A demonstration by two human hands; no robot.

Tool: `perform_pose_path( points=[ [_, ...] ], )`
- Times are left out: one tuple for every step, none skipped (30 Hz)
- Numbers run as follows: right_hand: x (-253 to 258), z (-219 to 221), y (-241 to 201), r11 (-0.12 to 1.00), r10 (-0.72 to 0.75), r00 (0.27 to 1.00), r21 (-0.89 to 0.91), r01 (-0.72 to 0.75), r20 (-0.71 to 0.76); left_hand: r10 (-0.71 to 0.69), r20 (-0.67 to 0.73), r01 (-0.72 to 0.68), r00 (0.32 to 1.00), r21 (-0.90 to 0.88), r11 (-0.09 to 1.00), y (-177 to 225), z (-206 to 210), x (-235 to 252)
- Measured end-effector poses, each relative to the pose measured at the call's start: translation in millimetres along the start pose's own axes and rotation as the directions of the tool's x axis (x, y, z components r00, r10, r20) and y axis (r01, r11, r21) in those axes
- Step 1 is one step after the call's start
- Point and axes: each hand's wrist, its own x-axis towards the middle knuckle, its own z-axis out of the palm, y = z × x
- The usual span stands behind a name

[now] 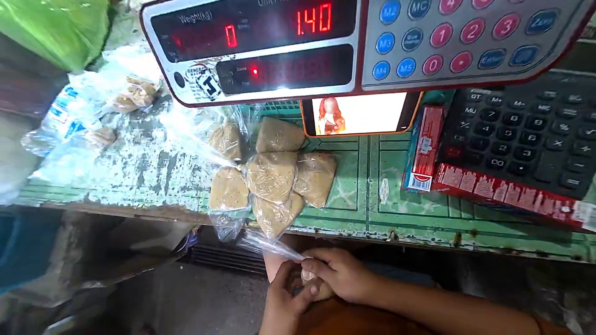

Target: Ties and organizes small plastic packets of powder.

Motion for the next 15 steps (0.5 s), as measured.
perform_pose_path(
  points=[
    [-3.3,0.6,2.5,1.0,-0.025,1.0,-0.002,0.025,-0.018,0.018,0.048,-0.016,0.999,-0.032,0.999,-2.0,0.5,-0.3],
    [-6.6,1.1,4.4,0.999,-0.043,0.998,-0.009,0.043,-0.038,0.044,0.071,-0.041,0.997,-0.052,0.998,-4.1,2.4,-0.8],
    [-10.0,2.1,6.0,0.998,-0.051,0.997,-0.024,0.05,-0.063,0.063,0.074,-0.059,0.995,-0.051,0.997,-5.7,4.5,-2.3],
    [-13.1,3.3,7.3,0.998,-0.054,0.995,-0.046,0.05,-0.09,0.065,0.067,-0.063,0.996,-0.033,0.997,-5.9,5.6,-4.3],
    [-15.7,4.3,9.3,0.996,-0.061,0.992,-0.072,0.053,-0.114,0.057,0.055,-0.057,0.997,-0.003,0.998,-4.8,5.0,-6.1],
    [-18.1,5.7,12.4,0.994,-0.072,0.988,-0.095,0.059,-0.135,0.046,0.046,-0.048,0.998,0.039,0.998,-3.8,2.6,-8.7],
    [-20.1,7.4,16.2,0.992,-0.084,0.985,-0.111,0.068,-0.151,0.032,0.039,-0.035,0.999,0.074,0.997,-4.0,-0.7,-11.7],
    [-21.3,9.3,20.7,0.99,-0.098,0.982,-0.119,0.079,-0.16,0.023,0.042,-0.027,0.999,0.094,0.995,-6.2,-4.4,-14.4],
    [-22.5,11.6,24.4,0.99,-0.098,0.982,-0.112,0.081,-0.16,0.02,0.052,-0.024,0.998,0.084,0.996,-10.3,-7.5,-17.3],
    [-23.3,14.7,27.3,0.993,-0.085,0.984,-0.091,0.072,-0.155,0.026,0.07,-0.03,0.997,0.052,0.998,-15.3,-10.3,-19.9],
    [-24.0,19.2,29.6,0.997,-0.063,0.986,-0.061,0.054,-0.155,0.039,0.095,-0.04,0.995,0.009,0.999,-20.7,-12.8,-22.9],
    [-24.3,24.3,30.8,0.999,-0.042,0.987,-0.03,0.037,-0.156,0.054,0.113,-0.051,0.992,-0.037,0.998,-26.8,-14.2,-25.9],
    [-24.7,30.5,30.5,1.0,-0.029,0.987,-0.001,0.029,-0.156,0.06,0.125,-0.051,0.99,-0.077,0.996,-32.1,-15.8,-29.8],
    [-26.2,37.3,28.4,0.999,-0.024,0.986,0.02,0.028,-0.163,0.052,0.136,-0.037,0.989,-0.114,0.993,-36.1,-17.2,-34.7],
    [-27.4,42.4,24.3,0.999,-0.033,0.983,0.026,0.038,-0.18,0.044,0.142,-0.023,0.989,-0.144,0.989,-38.2,-17.3,-38.3]
  ],
)
